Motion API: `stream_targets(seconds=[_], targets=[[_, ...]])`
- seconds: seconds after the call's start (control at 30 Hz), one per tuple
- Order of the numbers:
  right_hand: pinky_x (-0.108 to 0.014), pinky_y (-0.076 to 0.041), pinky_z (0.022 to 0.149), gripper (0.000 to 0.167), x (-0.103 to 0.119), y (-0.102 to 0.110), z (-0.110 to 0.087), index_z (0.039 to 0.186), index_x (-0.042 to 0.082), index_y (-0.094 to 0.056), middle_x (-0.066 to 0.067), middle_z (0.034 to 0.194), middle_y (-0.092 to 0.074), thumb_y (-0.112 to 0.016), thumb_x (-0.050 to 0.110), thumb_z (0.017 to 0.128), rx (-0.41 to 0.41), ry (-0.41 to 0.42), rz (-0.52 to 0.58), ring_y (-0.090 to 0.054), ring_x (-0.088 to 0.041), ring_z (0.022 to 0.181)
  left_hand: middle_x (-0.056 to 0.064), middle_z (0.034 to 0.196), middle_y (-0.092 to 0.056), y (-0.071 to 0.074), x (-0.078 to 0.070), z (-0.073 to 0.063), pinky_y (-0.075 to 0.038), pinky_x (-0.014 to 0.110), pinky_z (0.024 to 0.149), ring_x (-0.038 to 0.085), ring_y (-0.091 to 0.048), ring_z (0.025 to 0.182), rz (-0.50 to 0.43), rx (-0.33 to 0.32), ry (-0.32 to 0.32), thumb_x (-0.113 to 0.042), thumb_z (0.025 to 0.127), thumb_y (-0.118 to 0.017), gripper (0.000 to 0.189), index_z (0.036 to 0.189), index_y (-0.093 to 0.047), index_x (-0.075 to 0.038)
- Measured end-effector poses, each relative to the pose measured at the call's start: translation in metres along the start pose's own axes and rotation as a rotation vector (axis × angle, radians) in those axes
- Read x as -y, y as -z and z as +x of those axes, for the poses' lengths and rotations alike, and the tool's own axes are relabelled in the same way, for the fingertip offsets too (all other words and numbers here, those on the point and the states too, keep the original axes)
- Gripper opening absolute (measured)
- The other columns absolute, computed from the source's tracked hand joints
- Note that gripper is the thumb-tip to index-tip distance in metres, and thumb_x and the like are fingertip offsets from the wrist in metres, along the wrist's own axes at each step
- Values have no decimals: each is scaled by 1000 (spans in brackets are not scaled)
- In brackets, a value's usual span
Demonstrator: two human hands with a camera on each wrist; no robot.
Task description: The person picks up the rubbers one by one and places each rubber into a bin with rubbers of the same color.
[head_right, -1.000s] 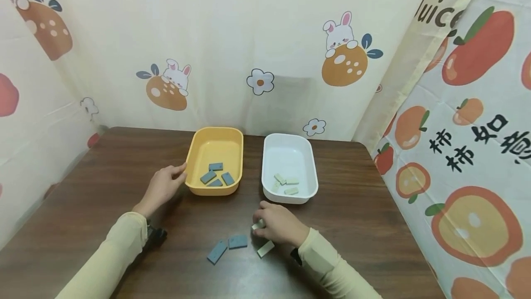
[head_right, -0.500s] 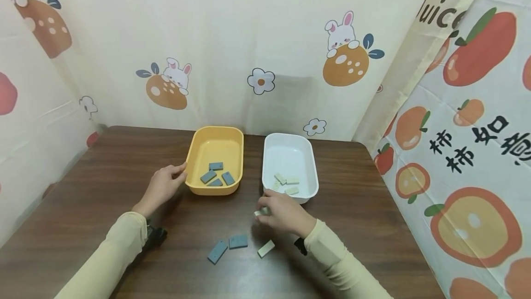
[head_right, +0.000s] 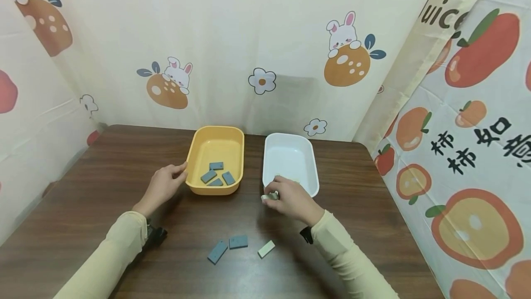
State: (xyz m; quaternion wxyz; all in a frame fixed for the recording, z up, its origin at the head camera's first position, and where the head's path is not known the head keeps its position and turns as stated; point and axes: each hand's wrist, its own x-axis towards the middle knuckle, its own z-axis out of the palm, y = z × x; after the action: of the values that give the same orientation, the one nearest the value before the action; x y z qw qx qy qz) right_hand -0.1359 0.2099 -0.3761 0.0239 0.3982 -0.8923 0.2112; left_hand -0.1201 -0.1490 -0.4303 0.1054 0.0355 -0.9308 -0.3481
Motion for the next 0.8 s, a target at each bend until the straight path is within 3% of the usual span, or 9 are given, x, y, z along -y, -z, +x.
stream_targets(seconds=[0.4, 0.8], targets=[[-24, -45, 64, 13, -23, 6, 11, 89, 12, -73, 2, 88, -65, -74, 25, 85, -60, -156, 3, -55, -9, 70, 13, 89, -65, 0, -1, -1, -39, 29, 61, 20, -47, 66, 3, 7, 9, -17, 94, -58, 41, 133, -58, -5], [-32, -49, 69, 19, -44, 4, 17, 94, 8, -74, -7, 95, -67, -72, 25, 86, -12, -283, 10, -59, -16, 76, 13, 91, -66, 0, 0, 0, -40, 29, 62, 20, -48, 68, 2, 2, 11, -17, 94, -58, 41, 133, -58, -5]])
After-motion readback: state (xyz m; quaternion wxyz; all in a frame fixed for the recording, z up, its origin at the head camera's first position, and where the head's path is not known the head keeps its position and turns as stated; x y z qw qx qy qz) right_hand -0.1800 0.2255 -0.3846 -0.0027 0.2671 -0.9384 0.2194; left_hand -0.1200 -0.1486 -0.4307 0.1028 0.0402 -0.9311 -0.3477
